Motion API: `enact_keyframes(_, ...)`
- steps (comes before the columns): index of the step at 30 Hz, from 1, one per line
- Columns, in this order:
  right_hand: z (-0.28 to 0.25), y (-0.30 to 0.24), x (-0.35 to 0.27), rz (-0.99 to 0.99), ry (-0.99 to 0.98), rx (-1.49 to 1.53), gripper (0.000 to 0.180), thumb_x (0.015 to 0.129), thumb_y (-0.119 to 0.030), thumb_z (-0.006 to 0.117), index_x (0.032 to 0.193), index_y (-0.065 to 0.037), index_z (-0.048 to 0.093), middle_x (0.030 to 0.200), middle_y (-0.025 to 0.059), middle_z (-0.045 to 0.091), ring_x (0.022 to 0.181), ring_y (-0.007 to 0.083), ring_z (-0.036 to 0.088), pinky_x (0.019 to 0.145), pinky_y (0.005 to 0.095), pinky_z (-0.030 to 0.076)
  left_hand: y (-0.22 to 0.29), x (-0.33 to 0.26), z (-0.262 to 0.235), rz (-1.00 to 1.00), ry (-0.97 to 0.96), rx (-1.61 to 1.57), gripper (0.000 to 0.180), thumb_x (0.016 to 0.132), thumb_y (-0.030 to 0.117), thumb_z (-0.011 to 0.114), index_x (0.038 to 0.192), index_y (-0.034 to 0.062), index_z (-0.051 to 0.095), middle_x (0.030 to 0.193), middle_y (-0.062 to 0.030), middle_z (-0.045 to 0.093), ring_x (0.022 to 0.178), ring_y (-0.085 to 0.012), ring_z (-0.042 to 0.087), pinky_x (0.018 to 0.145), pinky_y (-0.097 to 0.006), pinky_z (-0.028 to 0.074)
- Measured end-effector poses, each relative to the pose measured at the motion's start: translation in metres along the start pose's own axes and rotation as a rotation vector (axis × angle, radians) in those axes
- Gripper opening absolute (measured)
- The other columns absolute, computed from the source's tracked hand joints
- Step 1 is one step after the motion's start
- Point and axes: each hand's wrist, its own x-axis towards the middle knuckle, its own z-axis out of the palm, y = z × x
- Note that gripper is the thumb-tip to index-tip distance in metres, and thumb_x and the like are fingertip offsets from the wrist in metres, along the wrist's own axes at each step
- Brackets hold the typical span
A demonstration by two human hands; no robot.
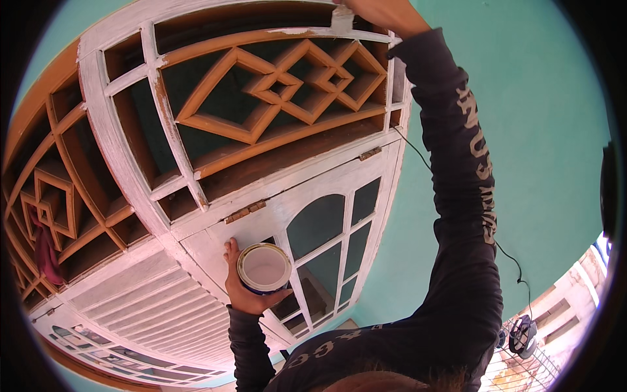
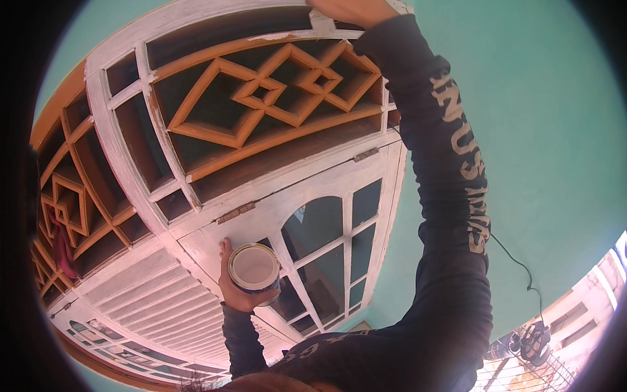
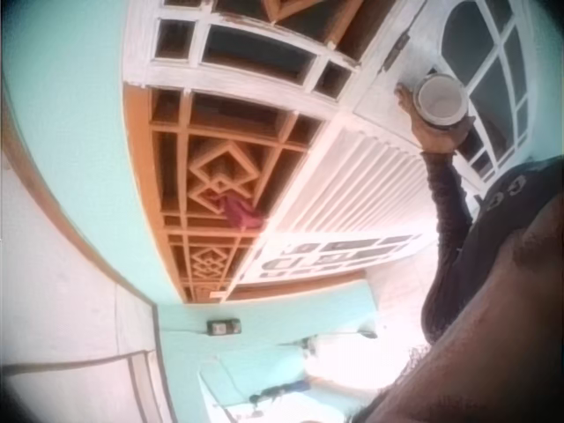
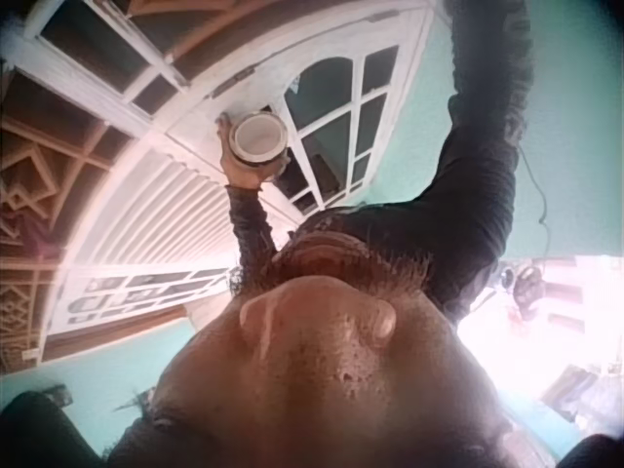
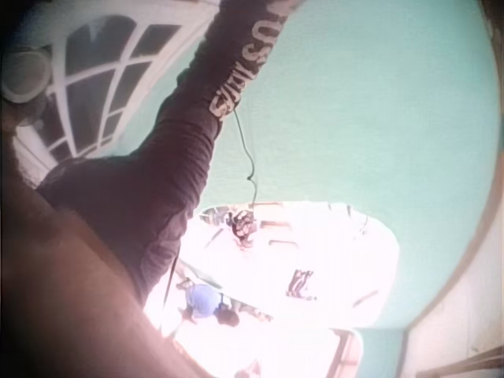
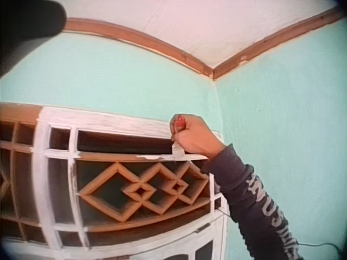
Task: The person paints the upper wooden lattice of a door frame white using a paintbrush and a small paint can. They repeatedly dip the brush into the can and apply paint to the intricate geometric patterns and vertical supports of the door's transom.
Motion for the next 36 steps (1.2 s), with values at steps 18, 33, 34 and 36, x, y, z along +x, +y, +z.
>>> enact_keyframes(18, 0.057, -0.072, 0.032, -0.216, -0.351, -0.149, 0.032, 0.086, -0.019, 0.081, 0.082, 0.000, 0.055, 0.073, 0.0197, 0.059, 0.066, 0.0294, 0.051, 0.064, 0.0406, 0.047, 0.000, -0.001, 0.002, 0.037, 0.025, 0.070, 0.140, 0.045, 0.037, 0.100, 0.155, -0.0108, 0.028, 0.148, -0.0324, 0.051, 0.153, -0.0436, 0.029, 0.127, -0.050, 0.010)
enact_keyframes(33, 0.024, -0.038, 0.024, -0.143, -0.255, -0.203, 0.034, 0.089, -0.019, 0.080, 0.083, -0.002, 0.051, 0.070, 0.0102, 0.049, 0.067, 0.0185, 0.042, 0.063, 0.0359, 0.045, 0.000, -0.001, 0.001, 0.036, 0.015, 0.074, 0.139, 0.045, 0.038, 0.101, 0.154, -0.0111, 0.031, 0.151, -0.0351, 0.045, 0.153, -0.0444, 0.027, 0.127, -0.050, 0.011)
enact_keyframes(34, 0.029, -0.039, 0.023, -0.151, -0.248, -0.148, 0.034, 0.089, -0.018, 0.080, 0.083, -0.002, 0.051, 0.070, 0.0095, 0.049, 0.067, 0.0177, 0.043, 0.063, 0.0351, 0.045, 0.000, -0.001, 0.001, 0.030, 0.022, 0.060, 0.139, 0.044, 0.038, 0.101, 0.154, -0.0110, 0.030, 0.151, -0.0352, 0.045, 0.153, -0.0444, 0.028, 0.127, -0.050, 0.011)
enact_keyframes(36, 0.039, -0.036, 0.026, -0.124, -0.241, 0.086, 0.031, 0.091, -0.018, 0.080, 0.084, -0.002, 0.054, 0.071, 0.0045, 0.053, 0.068, 0.0136, 0.046, 0.064, 0.0312, 0.046, 0.000, -0.001, 0.002, 0.018, 0.032, 0.033, 0.140, 0.044, 0.038, 0.101, 0.154, -0.0109, 0.029, 0.151, -0.0352, 0.045, 0.153, -0.0443, 0.028, 0.127, -0.050, 0.011)
